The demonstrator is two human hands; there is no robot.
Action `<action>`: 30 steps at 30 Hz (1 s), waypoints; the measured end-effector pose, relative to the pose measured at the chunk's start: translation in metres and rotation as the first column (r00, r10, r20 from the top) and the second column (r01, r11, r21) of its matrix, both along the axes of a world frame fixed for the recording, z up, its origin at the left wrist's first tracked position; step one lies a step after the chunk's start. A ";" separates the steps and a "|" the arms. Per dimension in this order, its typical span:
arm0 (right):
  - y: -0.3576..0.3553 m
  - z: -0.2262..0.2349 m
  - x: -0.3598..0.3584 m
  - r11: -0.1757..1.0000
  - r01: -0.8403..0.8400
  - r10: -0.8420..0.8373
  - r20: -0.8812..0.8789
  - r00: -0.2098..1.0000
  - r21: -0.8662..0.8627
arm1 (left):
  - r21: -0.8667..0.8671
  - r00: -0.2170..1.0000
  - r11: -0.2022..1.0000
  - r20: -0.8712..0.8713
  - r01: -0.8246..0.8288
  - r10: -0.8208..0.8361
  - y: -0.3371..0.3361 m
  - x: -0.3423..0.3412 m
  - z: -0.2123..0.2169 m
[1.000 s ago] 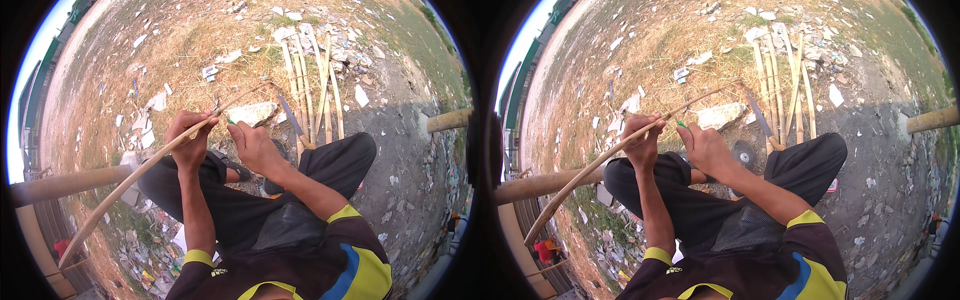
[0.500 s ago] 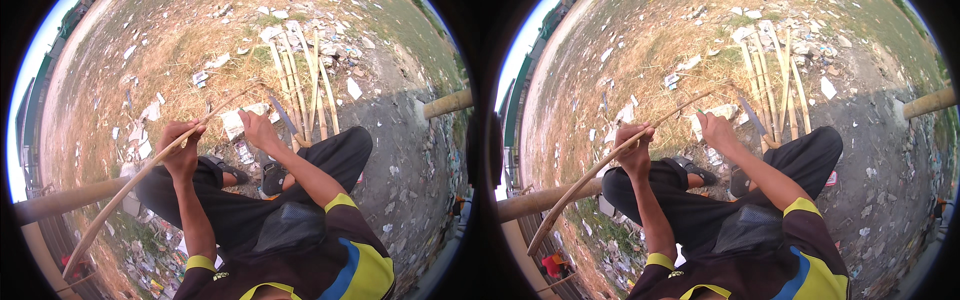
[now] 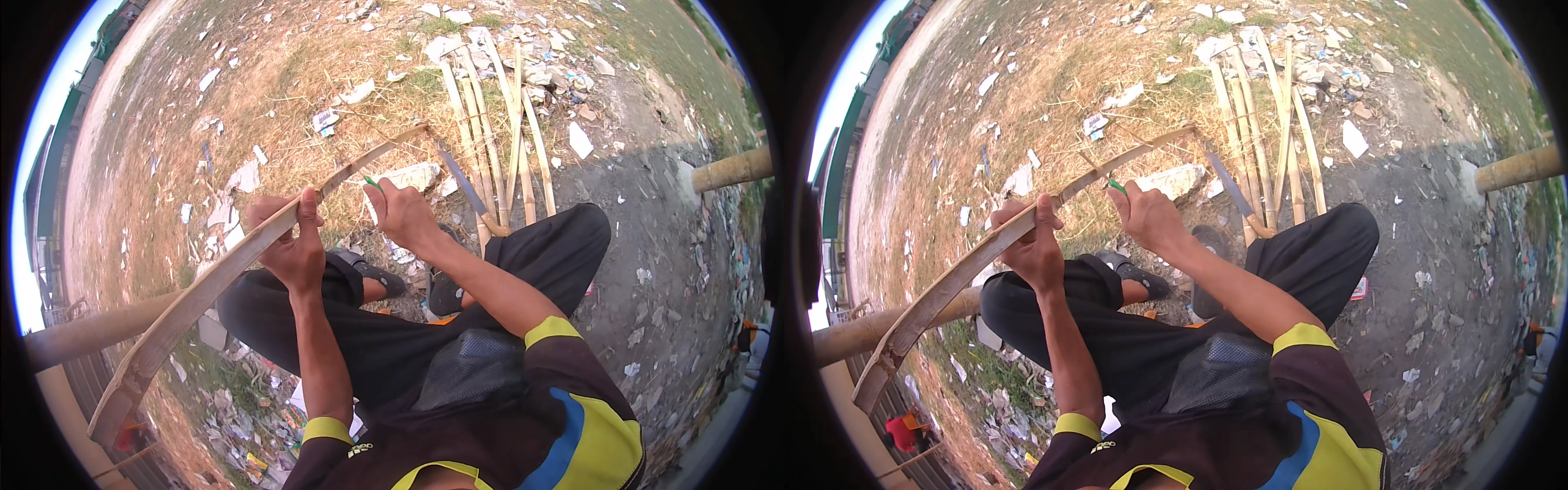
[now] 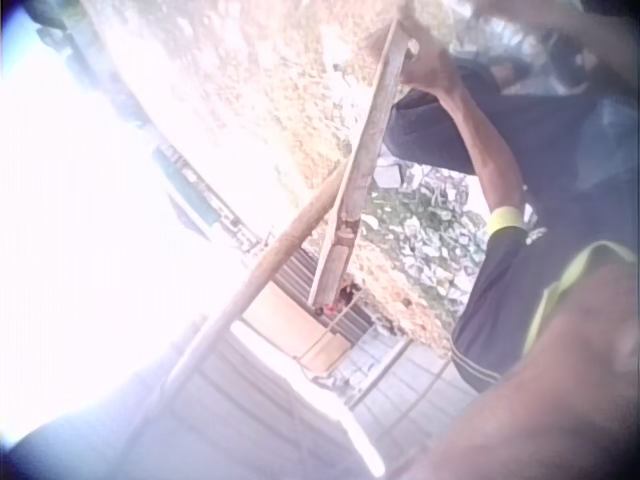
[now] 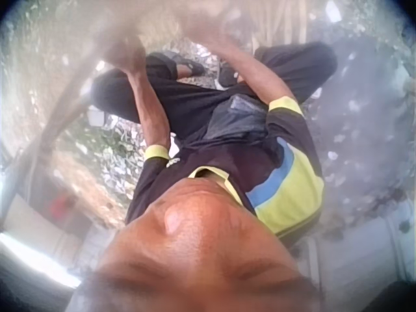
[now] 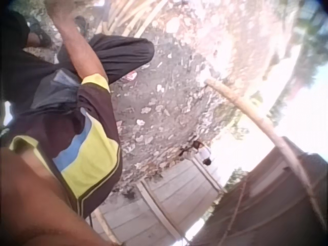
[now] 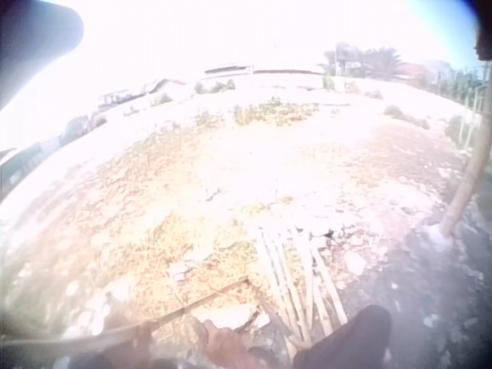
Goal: The person sits on the ground and uses a knife to repeatedly scrape and sharpen the surface of a long bamboo stick. They hold the stick with one hand and draw the knife along its length, occasionally rotating the stick to work on different sides.
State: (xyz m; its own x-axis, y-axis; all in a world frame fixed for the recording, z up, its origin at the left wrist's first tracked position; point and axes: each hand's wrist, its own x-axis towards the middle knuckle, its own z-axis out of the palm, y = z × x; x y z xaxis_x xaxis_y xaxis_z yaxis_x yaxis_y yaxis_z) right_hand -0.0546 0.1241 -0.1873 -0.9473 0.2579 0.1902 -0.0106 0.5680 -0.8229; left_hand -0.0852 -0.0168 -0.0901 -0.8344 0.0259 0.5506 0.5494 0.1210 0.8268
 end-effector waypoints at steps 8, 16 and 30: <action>0.001 0.011 -0.001 0.996 -0.056 0.060 -0.055 0.997 0.075 | -0.027 0.999 0.999 -0.017 -0.037 0.037 0.000 0.001 -0.004; 0.034 -0.029 0.001 0.978 0.064 -0.091 0.132 0.987 0.196 | 0.021 1.000 1.000 0.003 0.017 -0.017 0.008 0.002 -0.003; 0.034 -0.030 -0.017 0.998 0.035 -0.041 0.139 0.989 0.045 | -0.007 0.999 0.999 -0.028 0.043 -0.043 0.007 0.005 -0.003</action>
State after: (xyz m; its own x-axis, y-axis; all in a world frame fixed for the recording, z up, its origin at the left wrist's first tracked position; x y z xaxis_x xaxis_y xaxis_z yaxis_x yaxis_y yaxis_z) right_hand -0.0712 0.1578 -0.2172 -0.9549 0.2890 0.0677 0.1256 0.6001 -0.7900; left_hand -0.0804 -0.0095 -0.0934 -0.8167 0.0647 0.5735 0.5771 0.1021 0.8103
